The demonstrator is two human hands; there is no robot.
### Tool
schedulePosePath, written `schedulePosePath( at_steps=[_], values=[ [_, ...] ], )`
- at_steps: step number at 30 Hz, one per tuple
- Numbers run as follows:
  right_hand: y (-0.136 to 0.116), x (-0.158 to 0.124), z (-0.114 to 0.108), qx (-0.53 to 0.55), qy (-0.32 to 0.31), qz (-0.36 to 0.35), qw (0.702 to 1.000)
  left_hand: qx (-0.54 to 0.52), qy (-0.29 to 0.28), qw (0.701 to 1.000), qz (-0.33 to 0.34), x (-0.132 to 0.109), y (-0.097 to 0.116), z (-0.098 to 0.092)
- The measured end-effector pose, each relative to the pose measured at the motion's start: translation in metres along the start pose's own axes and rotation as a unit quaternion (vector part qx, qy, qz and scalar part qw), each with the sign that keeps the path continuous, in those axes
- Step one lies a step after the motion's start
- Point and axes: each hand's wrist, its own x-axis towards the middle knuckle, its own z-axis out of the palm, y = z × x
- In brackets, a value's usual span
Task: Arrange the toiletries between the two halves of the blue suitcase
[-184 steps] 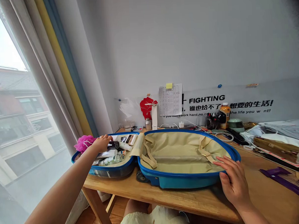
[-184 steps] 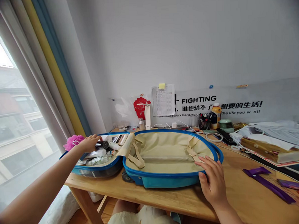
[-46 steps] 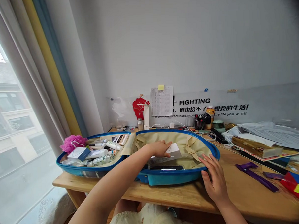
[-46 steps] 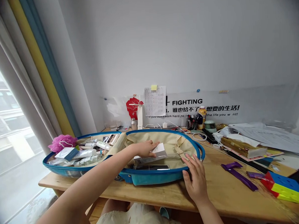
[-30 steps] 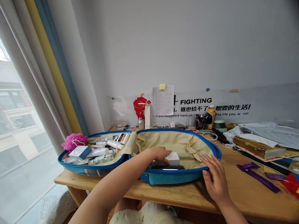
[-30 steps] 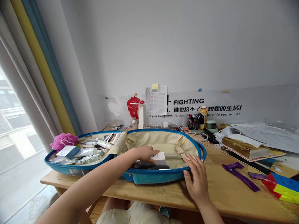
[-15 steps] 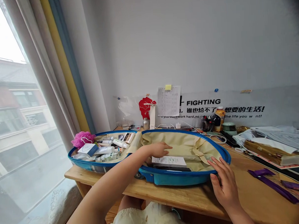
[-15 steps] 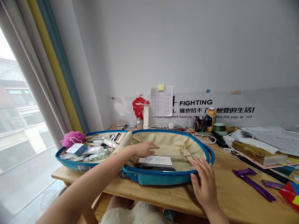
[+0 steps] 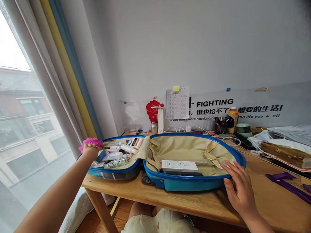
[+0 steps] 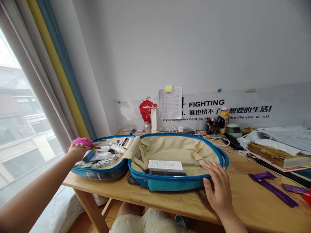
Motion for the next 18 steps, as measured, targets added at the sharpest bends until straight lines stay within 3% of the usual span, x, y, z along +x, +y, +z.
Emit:
schedulePosePath(
  at_steps=[6,11,14,18],
  values=[
    [-0.001,0.001,-0.001,-0.003,-0.004,-0.004,1.000,0.034,-0.031,0.999,0.023,-0.009,-0.009,0.004],
    [-0.002,0.002,-0.001,-0.003,0.003,-0.009,1.000,0.015,-0.015,0.999,0.050,-0.011,0.001,-0.033],
    [-0.003,0.002,-0.001,0.001,0.006,-0.007,1.000,-0.030,0.021,0.995,0.088,-0.005,0.032,-0.072],
    [-0.002,0.001,-0.001,-0.004,0.000,-0.009,1.000,-0.136,0.069,0.969,0.196,-0.002,0.116,-0.121]
  ],
)
